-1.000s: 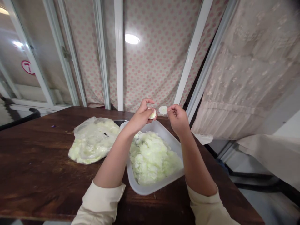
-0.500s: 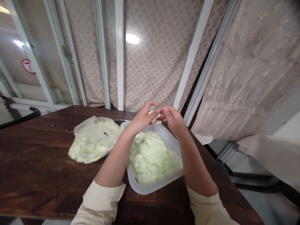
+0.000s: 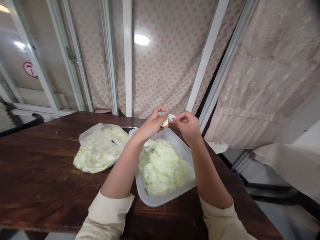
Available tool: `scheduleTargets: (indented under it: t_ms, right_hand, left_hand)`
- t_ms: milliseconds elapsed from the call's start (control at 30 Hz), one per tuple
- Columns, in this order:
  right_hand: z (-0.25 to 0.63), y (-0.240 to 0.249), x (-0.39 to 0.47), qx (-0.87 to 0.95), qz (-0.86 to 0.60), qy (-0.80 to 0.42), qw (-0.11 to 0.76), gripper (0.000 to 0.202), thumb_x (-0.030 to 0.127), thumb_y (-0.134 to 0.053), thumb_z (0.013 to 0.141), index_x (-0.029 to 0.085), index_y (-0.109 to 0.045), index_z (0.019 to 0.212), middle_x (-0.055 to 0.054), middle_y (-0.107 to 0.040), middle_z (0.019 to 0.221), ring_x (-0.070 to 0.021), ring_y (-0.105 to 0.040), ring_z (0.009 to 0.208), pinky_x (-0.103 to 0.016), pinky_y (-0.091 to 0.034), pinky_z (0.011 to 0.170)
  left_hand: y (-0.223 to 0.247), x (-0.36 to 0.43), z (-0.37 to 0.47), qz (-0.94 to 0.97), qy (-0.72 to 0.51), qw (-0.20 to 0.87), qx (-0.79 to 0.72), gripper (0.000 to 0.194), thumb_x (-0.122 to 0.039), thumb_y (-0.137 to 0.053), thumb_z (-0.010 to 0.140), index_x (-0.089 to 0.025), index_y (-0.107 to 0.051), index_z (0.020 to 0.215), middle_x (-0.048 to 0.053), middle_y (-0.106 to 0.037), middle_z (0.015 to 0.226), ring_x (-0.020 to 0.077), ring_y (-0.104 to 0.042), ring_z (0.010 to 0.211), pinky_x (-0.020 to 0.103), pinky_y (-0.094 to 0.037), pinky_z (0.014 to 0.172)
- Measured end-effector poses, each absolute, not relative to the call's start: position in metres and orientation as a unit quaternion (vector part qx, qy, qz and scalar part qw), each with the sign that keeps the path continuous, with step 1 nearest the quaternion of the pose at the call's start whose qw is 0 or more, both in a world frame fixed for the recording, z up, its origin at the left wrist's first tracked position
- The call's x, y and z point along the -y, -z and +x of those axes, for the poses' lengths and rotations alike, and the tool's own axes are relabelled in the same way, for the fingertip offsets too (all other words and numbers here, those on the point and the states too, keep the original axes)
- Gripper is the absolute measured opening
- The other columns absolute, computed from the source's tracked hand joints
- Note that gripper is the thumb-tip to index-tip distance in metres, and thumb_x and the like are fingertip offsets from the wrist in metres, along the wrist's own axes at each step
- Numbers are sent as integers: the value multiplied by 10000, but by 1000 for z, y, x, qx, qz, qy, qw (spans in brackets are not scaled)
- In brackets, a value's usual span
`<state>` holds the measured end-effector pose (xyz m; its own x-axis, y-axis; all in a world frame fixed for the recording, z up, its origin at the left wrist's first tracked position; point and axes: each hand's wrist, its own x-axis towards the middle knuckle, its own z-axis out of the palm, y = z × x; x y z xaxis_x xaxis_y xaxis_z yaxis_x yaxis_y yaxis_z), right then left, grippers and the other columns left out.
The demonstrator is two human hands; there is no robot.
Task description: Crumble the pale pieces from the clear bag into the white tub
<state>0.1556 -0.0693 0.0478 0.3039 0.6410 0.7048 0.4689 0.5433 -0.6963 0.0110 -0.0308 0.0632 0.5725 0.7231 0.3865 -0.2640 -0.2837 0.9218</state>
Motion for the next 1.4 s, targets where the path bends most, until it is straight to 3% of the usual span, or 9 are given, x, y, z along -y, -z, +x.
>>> scheduleTargets:
  t_ms: [233, 367, 500, 567, 733, 967, 1133, 1267, 1400]
  right_hand:
    - [160, -49, 68, 583, -462, -48, 666, 225, 247, -660, 676, 210, -443, 724, 58, -501, 569, -98, -512, 542, -248, -423, 555]
    - [161, -46, 67, 603, -496, -78, 620, 238, 378, -612, 755, 208, -486, 865, 51, -539, 572, -113, -543, 547, -265, -438, 576]
    - [152, -48, 71, 646, -466, -100, 596, 317, 510, -513, 810, 194, -533, 803, -1, -602, 674, -116, -580, 631, -262, -460, 614]
    - [147, -50, 74, 672, -425, -172, 582, 324, 522, -550, 783, 198, -542, 805, 4, -609, 642, -125, -599, 623, -269, -480, 614]
    - [142, -53, 76, 662, -357, -271, 601, 287, 433, -697, 684, 197, -543, 739, 25, -606, 590, -126, -606, 554, -305, -520, 647]
    - [153, -53, 72, 575, -402, -201, 683, 269, 377, -713, 655, 186, -527, 689, 46, -543, 577, -58, -491, 477, -189, -402, 447]
    - [158, -53, 72, 555, -387, -182, 713, 306, 291, -747, 605, 193, -465, 672, 66, -492, 565, -44, -451, 459, -178, -384, 431]
    - [159, -53, 71, 552, -376, -192, 719, 350, 301, -775, 578, 206, -493, 761, 71, -488, 582, -62, -489, 516, -180, -396, 452]
    - [159, -53, 72, 559, -372, -203, 713, 439, 318, -789, 565, 227, -551, 923, 58, -549, 644, -92, -549, 600, -220, -465, 542]
  left_hand:
    - [-66, 31, 10, 693, -446, 548, -144, 215, -199, -447, 785, -227, -355, 978, -86, -452, 504, 56, -342, 436, 146, -224, 436]
    - [-67, 34, 9, 701, -439, 540, -155, 168, -273, -438, 838, -225, -384, 990, -85, -428, 487, 61, -374, 447, 151, -246, 455]
    - [-64, 32, 11, 714, -427, 533, -153, 211, -320, -469, 852, -217, -409, 1027, -90, -404, 473, 55, -367, 425, 162, -262, 460]
    - [-62, 30, 13, 720, -420, 531, -152, 229, -344, -475, 855, -216, -417, 1036, -92, -384, 469, 53, -364, 418, 163, -267, 456]
    - [-61, 30, 14, 719, -416, 538, -141, 248, -419, -460, 859, -206, -438, 982, -65, -445, 582, 39, -389, 445, 163, -278, 451]
    - [-63, 30, 8, 754, -388, 514, -127, 277, -434, -526, 815, -161, -502, 850, -37, -469, 597, 40, -372, 476, 169, -249, 439]
    - [-63, 25, 6, 743, -428, 483, -176, 262, -397, -521, 813, -148, -504, 733, -33, -473, 566, 32, -324, 450, 171, -249, 439]
    - [-63, 23, 5, 713, -428, 514, -208, 257, -408, -500, 822, -155, -498, 779, -27, -489, 614, 25, -324, 436, 170, -252, 428]
    - [-61, 22, 2, 684, -410, 563, -220, 187, -341, -528, 815, -162, -487, 850, -23, -515, 665, 33, -414, 491, 166, -326, 477]
